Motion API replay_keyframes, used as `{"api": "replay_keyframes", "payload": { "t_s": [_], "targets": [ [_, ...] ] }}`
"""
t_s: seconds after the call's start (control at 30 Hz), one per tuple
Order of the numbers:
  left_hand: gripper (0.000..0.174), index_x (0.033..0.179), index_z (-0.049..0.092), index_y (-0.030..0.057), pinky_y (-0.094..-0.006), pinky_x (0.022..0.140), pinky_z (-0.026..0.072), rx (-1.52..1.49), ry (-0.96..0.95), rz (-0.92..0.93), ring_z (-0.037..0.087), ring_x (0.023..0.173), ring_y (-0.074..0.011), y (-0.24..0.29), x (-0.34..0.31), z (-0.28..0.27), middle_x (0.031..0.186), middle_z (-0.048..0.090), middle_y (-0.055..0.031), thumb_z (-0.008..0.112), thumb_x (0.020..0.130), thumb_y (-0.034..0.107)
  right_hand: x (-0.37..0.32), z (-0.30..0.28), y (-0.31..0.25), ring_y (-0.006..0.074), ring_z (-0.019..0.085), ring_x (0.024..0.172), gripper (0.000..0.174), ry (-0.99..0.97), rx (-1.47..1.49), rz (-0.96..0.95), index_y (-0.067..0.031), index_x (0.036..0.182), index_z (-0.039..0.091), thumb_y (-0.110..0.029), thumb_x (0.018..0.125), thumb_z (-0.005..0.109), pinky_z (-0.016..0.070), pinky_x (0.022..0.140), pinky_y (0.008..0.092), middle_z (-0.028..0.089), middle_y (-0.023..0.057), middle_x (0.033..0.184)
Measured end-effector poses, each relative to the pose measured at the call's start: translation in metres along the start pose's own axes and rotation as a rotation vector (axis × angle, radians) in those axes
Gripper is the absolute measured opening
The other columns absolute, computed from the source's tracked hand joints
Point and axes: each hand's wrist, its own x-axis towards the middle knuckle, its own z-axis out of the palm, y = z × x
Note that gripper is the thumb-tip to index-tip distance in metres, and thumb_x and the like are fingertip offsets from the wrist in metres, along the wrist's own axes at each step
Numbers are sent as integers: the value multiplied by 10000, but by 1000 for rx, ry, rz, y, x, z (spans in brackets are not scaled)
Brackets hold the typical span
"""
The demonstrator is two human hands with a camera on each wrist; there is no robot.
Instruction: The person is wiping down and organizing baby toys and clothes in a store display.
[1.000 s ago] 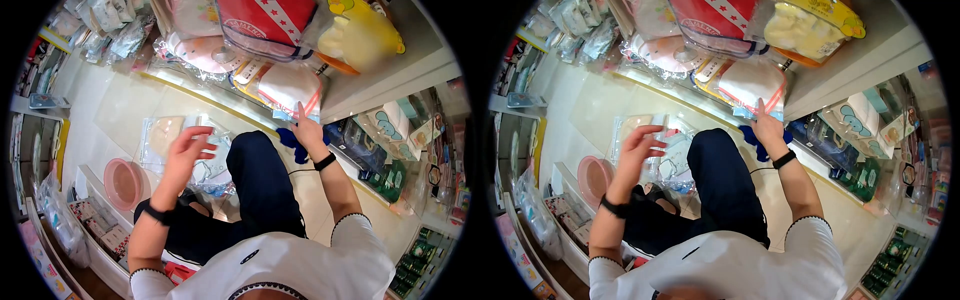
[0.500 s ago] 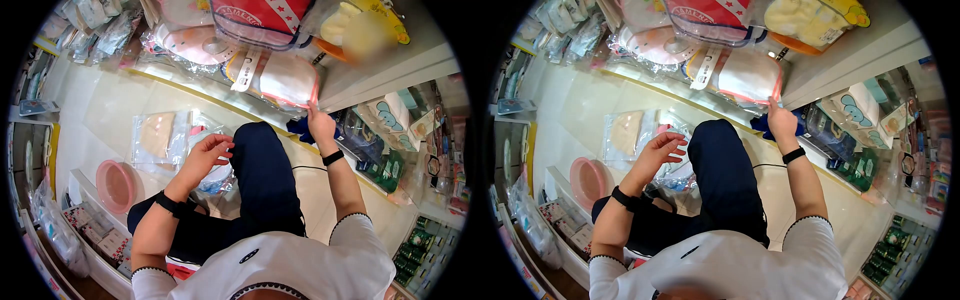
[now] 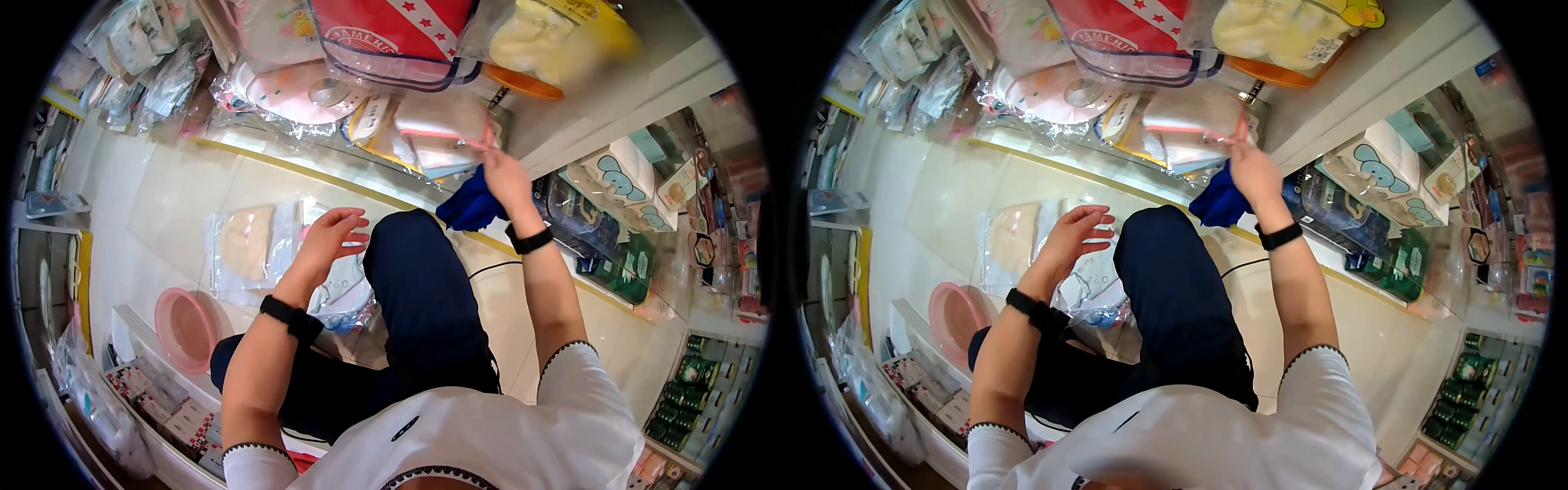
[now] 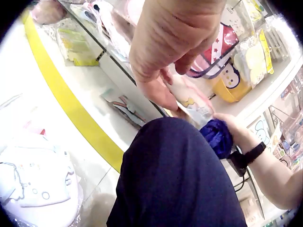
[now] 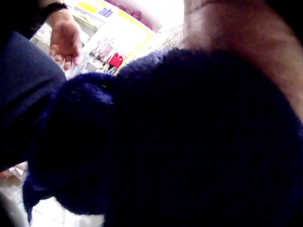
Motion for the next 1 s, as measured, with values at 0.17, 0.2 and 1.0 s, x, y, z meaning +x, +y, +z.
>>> {"api": "replay_keyframes", "payload": {
  "t_s": [0.17, 0.2, 1.0],
  "targets": [
    [302, 1125, 495, 33, -315, 742, 510, -35, 55, -4, 591, 871, -196, -14, 20, 15, 1039, 559, -84, 539, 865, 179, 7, -4, 42, 327, 596, 835, 363, 263, 523, 4, -11, 1048, 576, -289, 866, 429, 439, 747, 365, 597, 241, 860],
    [323, 1136, 483, 25, -317, 746, 510, -67, 22, 0, 591, 871, -204, -14, 24, 19, 1050, 551, -90, 545, 862, 186, 7, -3, 42, 312, 598, 823, 359, 205, 541, 30, -13, 1042, 580, -289, 866, 433, 438, 743, 355, 598, 235, 843],
    [157, 950, 512, 11, -246, 576, 491, -53, 92, 107, 615, 656, -142, 8, 165, 40, 841, 641, -97, 457, 875, 138, -34, 4, 13, 353, 606, 734, 319, 211, -114, 99, -197, 1127, 561, -309, 876, 397, 475, 646, 446, 626, 178, 769]
  ]
}}
